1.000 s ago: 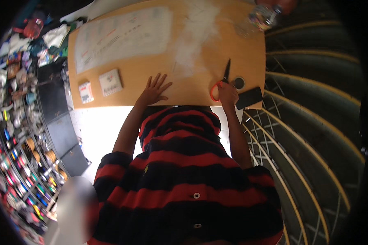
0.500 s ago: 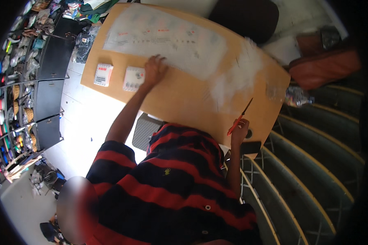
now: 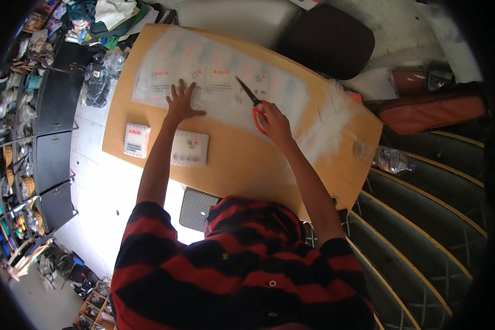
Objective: The person uses red-handled scissors to cut a sheet of white paper with printed text into small rectangular strips. They then arrange the cut strips on the table surface and continue cutting additional pieces from the remaining paper.
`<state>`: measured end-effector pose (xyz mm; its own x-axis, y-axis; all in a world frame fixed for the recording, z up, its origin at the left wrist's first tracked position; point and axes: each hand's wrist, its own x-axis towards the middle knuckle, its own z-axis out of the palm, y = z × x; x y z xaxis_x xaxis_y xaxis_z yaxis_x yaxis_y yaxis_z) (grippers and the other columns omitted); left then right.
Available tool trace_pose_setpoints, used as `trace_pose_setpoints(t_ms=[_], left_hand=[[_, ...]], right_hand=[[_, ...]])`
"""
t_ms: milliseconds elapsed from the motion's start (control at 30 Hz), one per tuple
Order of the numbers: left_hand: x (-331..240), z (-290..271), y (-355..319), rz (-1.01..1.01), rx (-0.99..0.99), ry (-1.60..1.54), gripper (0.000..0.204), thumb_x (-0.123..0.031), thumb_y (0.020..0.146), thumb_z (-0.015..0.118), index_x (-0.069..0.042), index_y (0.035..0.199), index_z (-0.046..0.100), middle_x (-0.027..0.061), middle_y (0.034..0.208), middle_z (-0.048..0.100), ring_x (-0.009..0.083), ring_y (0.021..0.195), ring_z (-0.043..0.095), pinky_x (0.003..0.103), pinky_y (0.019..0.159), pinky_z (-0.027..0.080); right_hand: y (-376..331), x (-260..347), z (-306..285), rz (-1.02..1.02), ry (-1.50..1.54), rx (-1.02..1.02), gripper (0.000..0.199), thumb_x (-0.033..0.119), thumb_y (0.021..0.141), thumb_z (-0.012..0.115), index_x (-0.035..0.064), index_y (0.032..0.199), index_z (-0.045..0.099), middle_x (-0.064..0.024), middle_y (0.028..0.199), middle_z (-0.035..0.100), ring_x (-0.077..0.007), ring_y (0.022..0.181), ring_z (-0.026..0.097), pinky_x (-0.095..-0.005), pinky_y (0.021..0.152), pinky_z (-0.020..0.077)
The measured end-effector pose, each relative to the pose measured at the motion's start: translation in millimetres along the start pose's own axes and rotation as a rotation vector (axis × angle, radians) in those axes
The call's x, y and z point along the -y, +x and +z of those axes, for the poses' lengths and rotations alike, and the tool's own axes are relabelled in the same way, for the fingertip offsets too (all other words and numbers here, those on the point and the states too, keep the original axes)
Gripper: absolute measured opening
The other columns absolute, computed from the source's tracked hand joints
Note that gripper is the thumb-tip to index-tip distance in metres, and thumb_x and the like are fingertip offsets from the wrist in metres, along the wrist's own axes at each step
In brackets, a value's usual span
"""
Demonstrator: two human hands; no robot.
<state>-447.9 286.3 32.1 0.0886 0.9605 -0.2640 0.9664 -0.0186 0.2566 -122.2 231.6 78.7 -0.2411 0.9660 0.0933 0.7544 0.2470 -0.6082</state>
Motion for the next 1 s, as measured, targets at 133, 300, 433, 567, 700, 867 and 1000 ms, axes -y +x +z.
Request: trace_pose_setpoints(t_ms=[133,300,433,567,700,867,1000], left_hand=[[10.8,8.8,-7.1,0.058,-0.040,-0.020,0.115,-0.048,0.050,0.086,-0.027,0.146,0.025,0.0163,0.155,0.008,0.0468,0.139,0.008,0.070,0.102,0.020],[16.6,28.5,-10.0,0.034,-0.111,-0.086,0.116,-0.047,0.051,0.086,-0.027,0.146,0.022,0.0135,0.156,0.007,0.0451,0.140,0.008,0.073,0.101,0.017],[2.4,7.1,-13.6,0.025,-0.089,-0.071,0.116,-0.043,0.051,0.087,-0.027,0.146,0.021,0.0123,0.156,0.005,0.0467,0.140,0.006,0.077,0.098,0.015],[-11.8,-1.0,-6.9,0.103,-0.020,-0.080,0.109,-0.037,0.056,0.086,-0.028,0.146,0.023,0.0120,0.156,0.005,0.0478,0.139,0.006,0.076,0.098,0.015],[-1.2,13.8,8.5,0.130,-0.059,-0.066,0.100,-0.034,0.062,0.083,-0.027,0.144,0.027,0.0117,0.156,0.008,0.0486,0.139,0.006,0.077,0.097,0.015],[-1.7,15.7,27.4,0.085,-0.039,-0.056,0.091,-0.038,0.067,0.081,-0.027,0.142,0.030,0.0109,0.155,0.011,0.0485,0.138,0.008,0.076,0.097,0.018],[-5.7,14.3,28.5,0.087,-0.020,-0.052,0.092,-0.037,0.067,0.081,-0.027,0.143,0.030,0.0120,0.155,0.010,0.0469,0.139,0.007,0.076,0.097,0.020]], right_hand=[[51.4,9.3,44.7,-0.180,-0.241,-0.037,0.030,0.013,0.079,0.063,0.0011,0.105,0.054,-0.0152,0.100,0.058,-0.0328,0.090,0.061,-0.0389,0.073,0.0528],[52.7,0.0,79.9,-0.127,-0.191,0.136,0.041,0.015,0.077,0.066,0.0018,0.112,0.052,-0.0182,0.115,0.053,-0.0339,0.105,0.055,-0.0440,0.088,0.0469],[9.9,22.1,41.8,-0.046,-0.311,0.155,0.065,0.020,0.070,0.077,0.0044,0.126,0.048,-0.0194,0.137,0.038,-0.0380,0.127,0.037,-0.0543,0.102,0.0332],[-19.8,9.8,32.2,0.139,-0.312,0.191,0.080,0.027,0.066,0.080,0.0082,0.134,0.043,-0.0186,0.147,0.024,-0.0383,0.134,0.027,-0.0596,0.104,0.0273],[0.6,-14.4,43.1,0.061,-0.302,0.103,0.084,0.029,0.063,0.082,0.0095,0.135,0.041,-0.0197,0.145,0.028,-0.0392,0.133,0.029,-0.0600,0.104,0.0277],[19.7,-34.8,34.9,0.045,-0.236,0.105,0.081,0.026,0.064,0.081,0.0087,0.133,0.042,-0.0193,0.143,0.032,-0.0377,0.133,0.030,-0.0567,0.105,0.0281],[-7.9,-44.8,20.9,0.079,-0.137,0.081,0.067,0.021,0.071,0.076,0.0066,0.129,0.046,-0.0183,0.142,0.033,-0.0365,0.133,0.030,-0.0496,0.107,0.0289]])
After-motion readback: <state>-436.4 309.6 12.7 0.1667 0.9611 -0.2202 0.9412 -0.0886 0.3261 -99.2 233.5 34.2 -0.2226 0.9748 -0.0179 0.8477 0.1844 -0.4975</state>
